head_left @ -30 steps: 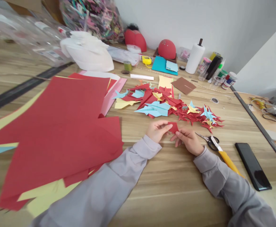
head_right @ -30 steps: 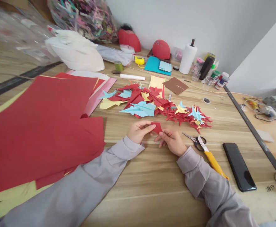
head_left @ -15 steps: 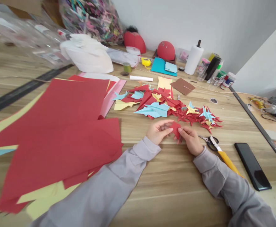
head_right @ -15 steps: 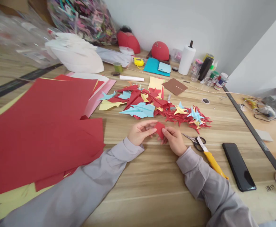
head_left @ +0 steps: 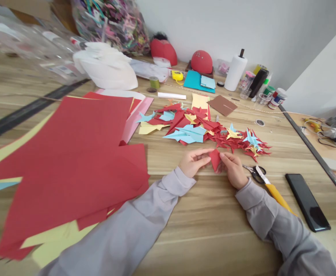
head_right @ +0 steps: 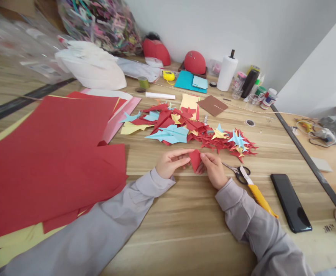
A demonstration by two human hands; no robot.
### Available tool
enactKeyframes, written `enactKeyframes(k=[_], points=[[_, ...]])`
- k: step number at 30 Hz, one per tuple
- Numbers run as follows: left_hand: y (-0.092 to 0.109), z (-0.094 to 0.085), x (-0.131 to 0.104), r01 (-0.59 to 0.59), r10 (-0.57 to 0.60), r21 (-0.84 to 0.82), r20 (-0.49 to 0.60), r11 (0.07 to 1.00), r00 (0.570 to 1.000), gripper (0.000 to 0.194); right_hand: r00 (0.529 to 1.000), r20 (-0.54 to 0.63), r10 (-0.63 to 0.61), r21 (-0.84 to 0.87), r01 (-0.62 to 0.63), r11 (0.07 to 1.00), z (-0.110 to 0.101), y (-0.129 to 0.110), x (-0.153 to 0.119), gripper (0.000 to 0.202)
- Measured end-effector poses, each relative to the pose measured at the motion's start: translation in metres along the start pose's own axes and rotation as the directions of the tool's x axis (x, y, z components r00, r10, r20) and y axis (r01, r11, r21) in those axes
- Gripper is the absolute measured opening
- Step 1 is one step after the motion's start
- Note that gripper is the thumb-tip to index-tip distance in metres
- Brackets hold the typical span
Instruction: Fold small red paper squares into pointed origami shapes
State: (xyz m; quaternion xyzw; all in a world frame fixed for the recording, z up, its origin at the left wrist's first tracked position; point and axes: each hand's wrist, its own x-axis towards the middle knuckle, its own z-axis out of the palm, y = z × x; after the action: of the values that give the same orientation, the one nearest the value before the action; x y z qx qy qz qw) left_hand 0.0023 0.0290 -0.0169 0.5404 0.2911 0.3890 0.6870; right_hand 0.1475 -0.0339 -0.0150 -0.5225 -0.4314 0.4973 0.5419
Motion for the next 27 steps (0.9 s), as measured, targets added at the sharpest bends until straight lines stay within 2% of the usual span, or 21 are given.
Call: enactKeyframes(k=[7, 15, 22, 27], points=[[-0.0078, -0.0019, 0.0004, -0.095, 0.092, 0.054, 0.042, 0.994, 0.995, 0.041, 0.999, -0.022, 0.028, 0.067, -0.027, 0.997, 0.0001, 0.0008, 0.0011, 0.031], [-0.0056, 0.0003, -0.0010, -0.071, 0.070, 0.064, 0.009, 0.995, 0.997, 0.041, 1.000, 0.000, 0.009, 0.082, -0.009, 0.997, -0.0006, 0.0029, 0.0014, 0.031], [-0.0003, 0.0044, 0.0002, 0.036, -0.034, 0.013, -0.111, 0.999, 0.993, 0.035, 0.996, 0.090, -0.021, -0.104, 0.031, 0.994, -0.0004, -0.0007, -0.0031, 0.043], [-0.0027, 0.0023, 0.0017, 0.025, -0.015, 0.063, -0.167, 0.998, 0.986, 0.027, 0.977, 0.206, -0.055, -0.191, 0.096, 0.977, 0.0000, -0.0040, -0.0064, 0.040]])
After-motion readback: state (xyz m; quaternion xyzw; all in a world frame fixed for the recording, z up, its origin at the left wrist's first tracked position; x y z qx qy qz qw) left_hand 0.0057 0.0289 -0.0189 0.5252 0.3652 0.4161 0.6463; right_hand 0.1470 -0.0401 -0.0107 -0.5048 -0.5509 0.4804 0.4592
